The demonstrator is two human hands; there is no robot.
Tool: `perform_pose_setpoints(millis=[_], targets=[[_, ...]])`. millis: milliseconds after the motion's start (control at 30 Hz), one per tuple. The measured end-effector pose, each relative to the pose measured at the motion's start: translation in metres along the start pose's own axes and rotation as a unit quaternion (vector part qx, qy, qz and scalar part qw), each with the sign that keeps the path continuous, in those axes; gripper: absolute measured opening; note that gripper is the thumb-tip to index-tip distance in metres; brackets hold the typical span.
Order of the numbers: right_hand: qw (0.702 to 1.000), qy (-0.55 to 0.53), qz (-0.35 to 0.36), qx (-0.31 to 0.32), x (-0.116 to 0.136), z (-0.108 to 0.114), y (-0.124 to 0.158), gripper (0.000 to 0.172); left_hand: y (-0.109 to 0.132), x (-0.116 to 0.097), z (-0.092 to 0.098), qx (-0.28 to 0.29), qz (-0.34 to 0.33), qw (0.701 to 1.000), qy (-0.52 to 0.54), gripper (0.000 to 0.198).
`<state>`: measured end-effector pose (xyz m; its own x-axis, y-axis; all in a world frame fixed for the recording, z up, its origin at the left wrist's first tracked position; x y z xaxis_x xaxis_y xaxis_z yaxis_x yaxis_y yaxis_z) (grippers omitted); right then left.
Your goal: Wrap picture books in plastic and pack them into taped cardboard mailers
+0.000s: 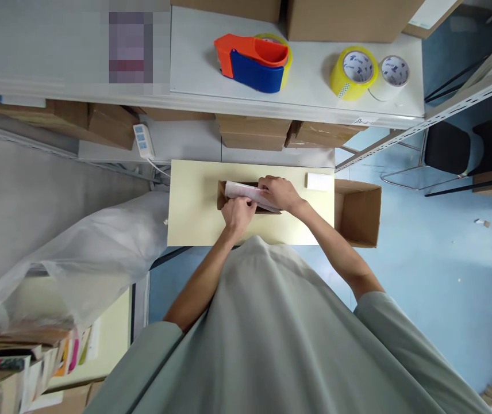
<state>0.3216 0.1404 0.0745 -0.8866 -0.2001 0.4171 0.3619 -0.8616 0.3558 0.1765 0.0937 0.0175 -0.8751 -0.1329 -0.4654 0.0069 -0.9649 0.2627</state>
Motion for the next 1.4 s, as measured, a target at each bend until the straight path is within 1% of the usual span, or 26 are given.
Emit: perform_pose_setpoints(millis=[133,200,267,367,567,700,767,867,933,1000,1067,1133,1200,1267,1333,1400], targets=[[0.999,0.034,0.001,0.032,0.008,-0.013,-0.006,0.021,0.005,0.005,-0.001,0.056,0.031,0.996,-0.065,0.033],[0.998,0.046,0.001,0.043,0.011,-0.020,-0.007,0.022,0.009,0.010,0.002,0.066,0.041,0.994,-0.078,0.034],[0.997,0.056,0.005,0.052,0.013,-0.029,-0.009,0.023,0.014,0.016,0.007,0.063,0.050,0.993,-0.081,0.035],[0.996,0.064,0.005,0.065,0.012,-0.046,-0.011,0.025,0.020,0.028,0.018,0.048,0.061,0.994,-0.079,0.035],[0.993,0.069,-0.022,0.098,0.005,-0.083,-0.019,0.028,0.022,0.053,0.049,-0.015,0.067,0.996,-0.050,0.032],[0.988,0.065,-0.057,0.126,0.001,-0.097,-0.020,0.039,0.016,0.069,0.060,-0.045,0.050,0.998,-0.016,0.031],[0.989,0.055,-0.068,0.120,-0.001,-0.096,-0.017,0.044,0.012,0.077,0.064,-0.068,0.033,0.997,-0.004,0.034],[0.994,0.042,-0.065,0.075,-0.005,-0.083,-0.006,0.045,0.008,0.088,0.067,-0.093,0.004,0.996,0.002,0.043],[0.997,0.043,-0.062,0.023,-0.012,-0.068,0.006,0.043,0.006,0.095,0.067,-0.093,-0.006,0.996,0.000,0.046],[0.996,0.050,-0.068,-0.041,-0.023,-0.050,0.020,0.039,0.006,0.100,0.065,-0.086,-0.013,0.996,-0.001,0.043],[0.990,0.054,-0.085,-0.102,-0.038,-0.034,0.032,0.036,0.007,0.103,0.062,-0.077,-0.021,0.997,0.000,0.038],[0.983,0.048,-0.107,-0.140,-0.055,-0.024,0.039,0.035,0.008,0.104,0.059,-0.066,-0.029,0.997,0.004,0.032],[0.980,0.032,-0.129,-0.151,-0.071,-0.021,0.040,0.035,0.010,0.103,0.055,-0.055,-0.039,0.998,0.008,0.026],[0.979,0.017,-0.147,-0.140,-0.082,-0.024,0.035,0.038,0.012,0.099,0.050,-0.047,-0.055,0.997,0.014,0.023],[0.980,0.003,-0.159,-0.123,-0.087,-0.028,0.027,0.041,0.015,0.094,0.045,-0.039,-0.077,0.996,0.020,0.022],[0.981,-0.017,-0.163,-0.107,-0.087,-0.034,0.018,0.046,0.017,0.088,0.040,-0.030,-0.104,0.994,0.025,0.025]])
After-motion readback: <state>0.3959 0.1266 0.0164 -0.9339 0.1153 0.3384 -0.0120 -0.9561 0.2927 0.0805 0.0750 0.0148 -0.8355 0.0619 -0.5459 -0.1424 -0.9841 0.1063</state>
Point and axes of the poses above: each hand's wrist, its own y-axis away from the middle knuckle, its own z-axis out of the back of the hand, x = y × z, the point moved 8 cm from there along -y, towards the middle knuckle, and after that the axes turned 4 degrees about -z, right-handed, at the moved point
